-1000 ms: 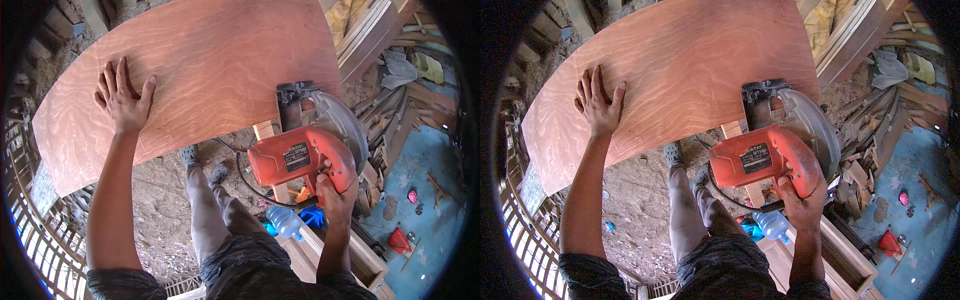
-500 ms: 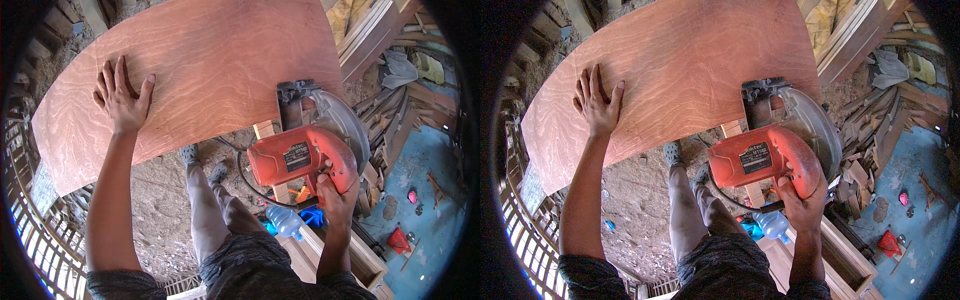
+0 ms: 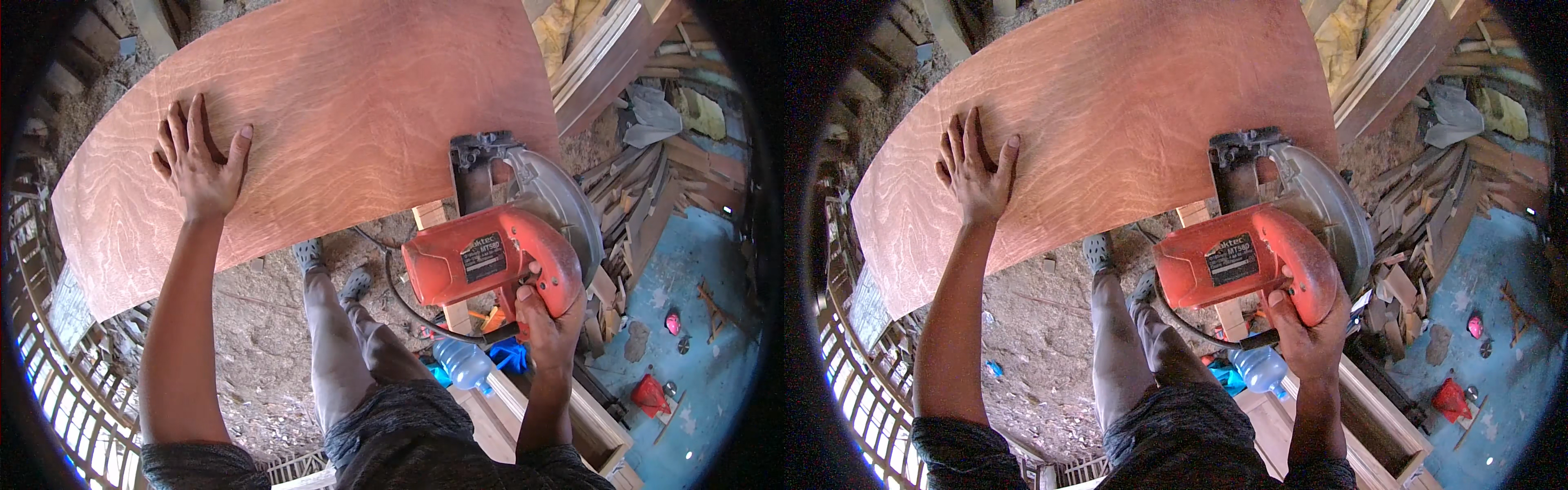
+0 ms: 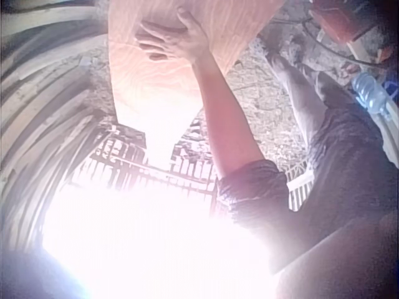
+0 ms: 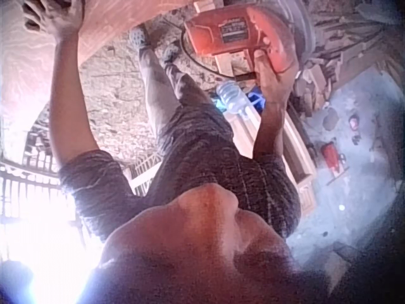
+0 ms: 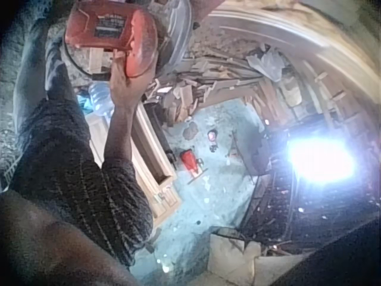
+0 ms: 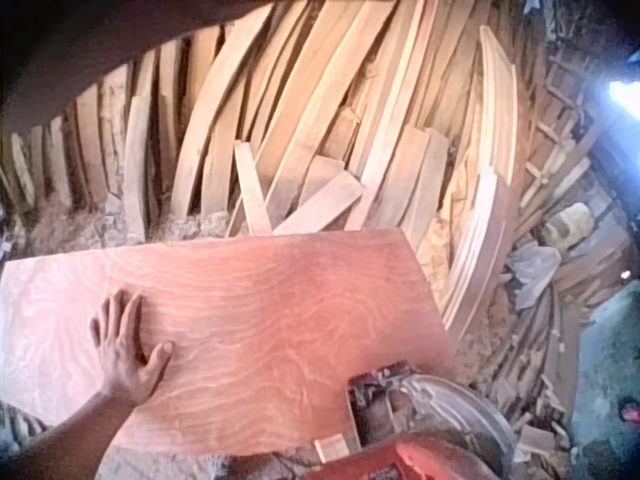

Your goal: The person cuts a wooden board with a circular saw, moves wood pieces, and places a board on a workbench. Then, the person measures and marks the wooden board with a measuring tape, square ruler, and pen before cutting it with the circular saw.

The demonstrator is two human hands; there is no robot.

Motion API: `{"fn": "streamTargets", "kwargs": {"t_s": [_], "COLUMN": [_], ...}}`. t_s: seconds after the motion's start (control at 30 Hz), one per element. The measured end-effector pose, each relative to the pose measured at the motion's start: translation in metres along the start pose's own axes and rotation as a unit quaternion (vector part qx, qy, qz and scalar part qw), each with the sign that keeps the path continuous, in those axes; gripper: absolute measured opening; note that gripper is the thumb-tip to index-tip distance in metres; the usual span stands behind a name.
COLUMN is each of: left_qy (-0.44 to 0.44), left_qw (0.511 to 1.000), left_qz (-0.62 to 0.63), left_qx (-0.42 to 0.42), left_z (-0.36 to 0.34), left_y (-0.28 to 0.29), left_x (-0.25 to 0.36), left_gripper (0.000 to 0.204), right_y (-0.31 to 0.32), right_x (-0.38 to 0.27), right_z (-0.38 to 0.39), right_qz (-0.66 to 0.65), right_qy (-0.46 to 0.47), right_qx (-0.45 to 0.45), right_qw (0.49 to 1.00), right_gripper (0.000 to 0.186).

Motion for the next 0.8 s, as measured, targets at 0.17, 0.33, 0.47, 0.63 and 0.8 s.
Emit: {"fn": "streamTargets", "kwargs": {"t_s": [0.17,0.33,0.47,0.63,0.8], "left_qy": [-0.001,0.008,-0.002,0.006,0.009], "left_qw": [1.000,1.000,1.000,1.000,1.000], "left_qz": [-0.006,0.001,0.001,0.004,-0.001], "left_qx": [0.006,-0.029,0.008,-0.009,-0.009], "left_z": [-0.001,-0.002,-0.001,-0.002,-0.003], "left_y": [0.001,-0.002,0.001,0.000,0.006], "left_x": [0.001,-0.001,0.001,-0.001,0.001], "left_gripper": [0.084,0.091,0.084,0.087,0.084], "right_y": [0.003,0.001,-0.001,-0.001,-0.002], "right_x": [0.004,0.001,-0.001,0.001,0.001], "right_z": [0.000,-0.002,-0.004,-0.008,-0.011], "right_qz": [0.021,0.017,0.022,0.020,0.013], "right_qy": [0.008,-0.003,0.001,0.002,0.007], "right_qx": [0.004,-0.005,0.003,0.008,-0.003], "right_qw": [1.000,1.000,1.000,1.000,1.000], "right_gripper": [0.030,0.027,0.026,0.026,0.026]}}
Point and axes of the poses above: each hand's wrist, its own z-axis away from the middle knuckle, its own y-axis out of the back of the hand, x = y × z, the point moved 6 cm from there along -z, towards the middle knuckle, and after that the axes turned 5 degrees about -z, right-handed, at the moved point
